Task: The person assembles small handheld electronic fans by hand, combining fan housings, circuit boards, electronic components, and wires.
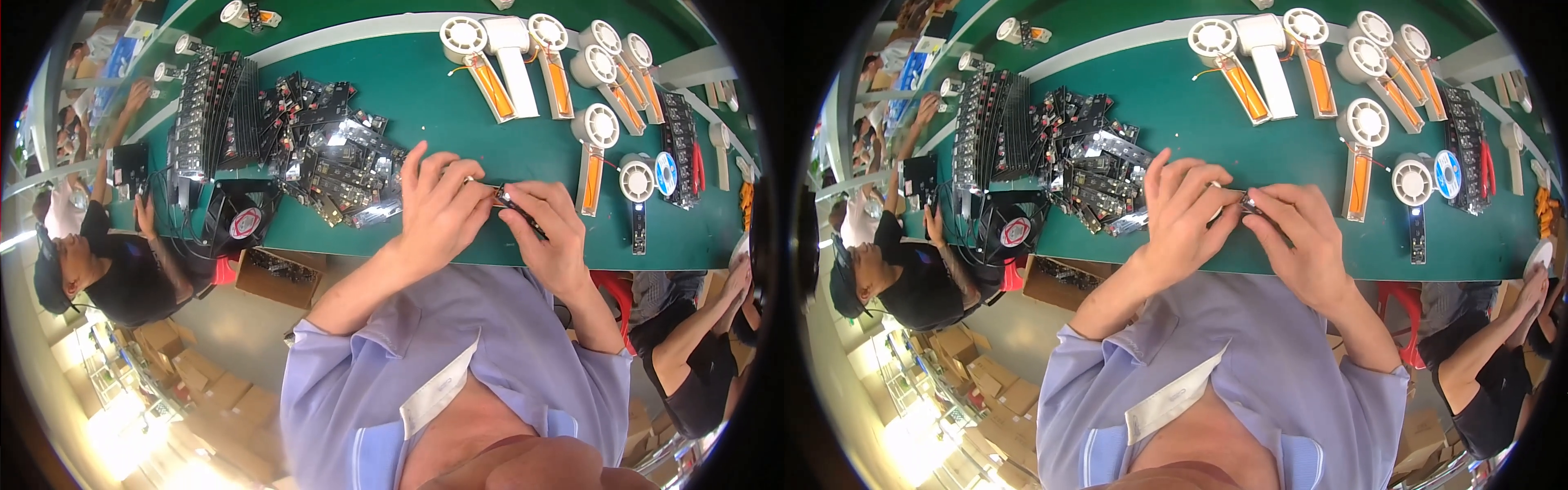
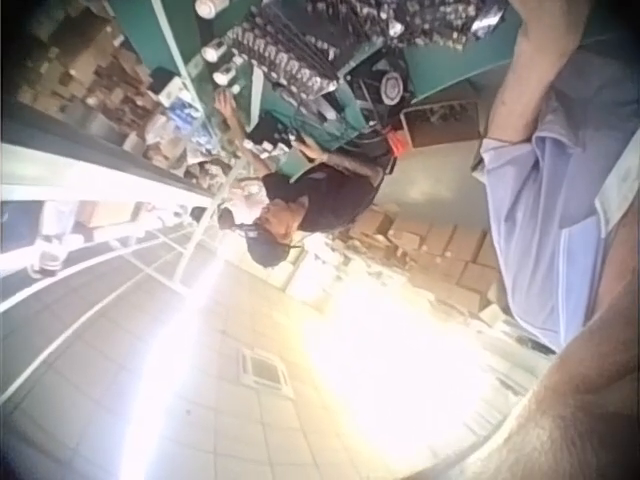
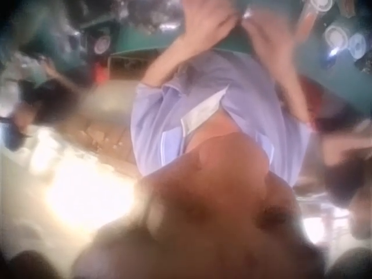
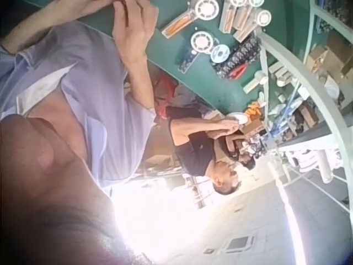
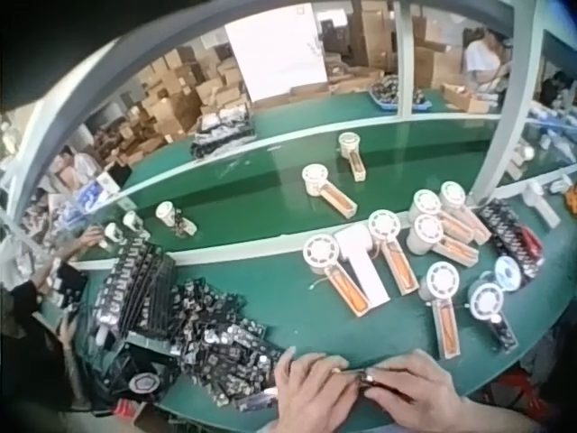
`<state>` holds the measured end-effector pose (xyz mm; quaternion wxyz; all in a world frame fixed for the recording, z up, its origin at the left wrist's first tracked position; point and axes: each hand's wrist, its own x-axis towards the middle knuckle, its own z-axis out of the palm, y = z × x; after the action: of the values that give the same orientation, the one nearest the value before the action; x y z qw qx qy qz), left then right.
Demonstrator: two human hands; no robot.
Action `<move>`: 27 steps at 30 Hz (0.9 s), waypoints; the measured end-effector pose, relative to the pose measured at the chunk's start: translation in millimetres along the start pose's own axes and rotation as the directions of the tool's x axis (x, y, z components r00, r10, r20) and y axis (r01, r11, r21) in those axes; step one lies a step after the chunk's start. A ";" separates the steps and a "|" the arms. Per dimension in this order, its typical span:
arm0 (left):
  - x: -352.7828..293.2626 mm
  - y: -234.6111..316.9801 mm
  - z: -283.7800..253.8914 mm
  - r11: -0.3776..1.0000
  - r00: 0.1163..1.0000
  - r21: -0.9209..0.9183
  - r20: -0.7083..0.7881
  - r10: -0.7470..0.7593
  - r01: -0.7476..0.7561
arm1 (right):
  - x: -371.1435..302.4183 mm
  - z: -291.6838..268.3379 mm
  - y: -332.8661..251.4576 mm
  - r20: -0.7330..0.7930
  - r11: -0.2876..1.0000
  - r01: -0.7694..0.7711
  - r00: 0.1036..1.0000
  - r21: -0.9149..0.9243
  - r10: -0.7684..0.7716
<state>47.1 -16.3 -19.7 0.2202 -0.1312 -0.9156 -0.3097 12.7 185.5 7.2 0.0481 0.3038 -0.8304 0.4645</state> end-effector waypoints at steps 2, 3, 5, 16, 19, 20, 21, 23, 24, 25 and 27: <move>3.4 -3.5 -5.6 0.999 0.998 -0.043 0.061 -0.008 0.011 | -0.3 5.5 6.7 0.018 0.999 -0.008 1.000 0.033 0.008; 6.0 -3.8 -12.4 0.986 0.986 -0.152 0.156 -0.051 0.075 | -0.6 7.4 9.6 0.026 0.998 -0.022 0.999 0.061 0.020; 7.2 -7.6 -17.5 0.940 0.962 -0.300 0.259 -0.084 0.163 | 4.0 10.1 15.5 0.043 0.997 0.060 0.997 0.055 -0.063; 10.0 -19.5 -18.7 0.978 0.961 -0.192 0.248 0.126 -0.079 | 4.5 15.6 8.2 0.184 0.994 0.106 0.978 -0.031 -0.099; 10.2 -23.2 -22.5 0.961 0.961 -0.276 0.269 0.071 0.006 | 2.3 13.1 12.5 0.209 0.984 0.163 0.967 -0.066 -0.146; 5.9 -27.2 -20.4 0.950 0.948 -0.309 0.312 0.062 0.040 | 5.2 12.2 13.5 0.242 0.990 0.139 0.962 -0.036 -0.126; 4.8 -28.2 -20.5 0.934 0.930 -0.350 0.362 0.069 0.067 | 5.2 9.4 13.3 0.266 0.994 0.104 0.959 -0.016 -0.096; 4.9 -15.7 -34.0 0.939 0.979 -0.344 0.198 0.055 0.017 | 3.2 -1.9 3.7 0.250 0.993 0.121 0.961 -0.001 -0.117; 10.4 -12.2 -40.3 0.932 0.996 -0.359 0.061 0.063 -0.037 | 11.6 -6.0 -0.4 0.221 0.995 0.095 0.971 0.001 -0.093; 15.1 -14.5 -53.9 0.930 0.991 -0.353 -0.117 0.071 -0.108 | 34.9 -8.1 -7.6 0.211 0.993 0.120 0.970 -0.001 -0.117; 10.8 -21.5 -69.9 0.938 0.945 -0.333 -0.327 -0.022 -0.093 | 88.9 -6.1 -23.1 0.082 0.994 0.089 0.993 -0.069 -0.083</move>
<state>52.1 -75.5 24.3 0.3478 -0.1314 -0.7955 -0.4784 -47.9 140.6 60.0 0.0462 0.3554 -0.8343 0.4190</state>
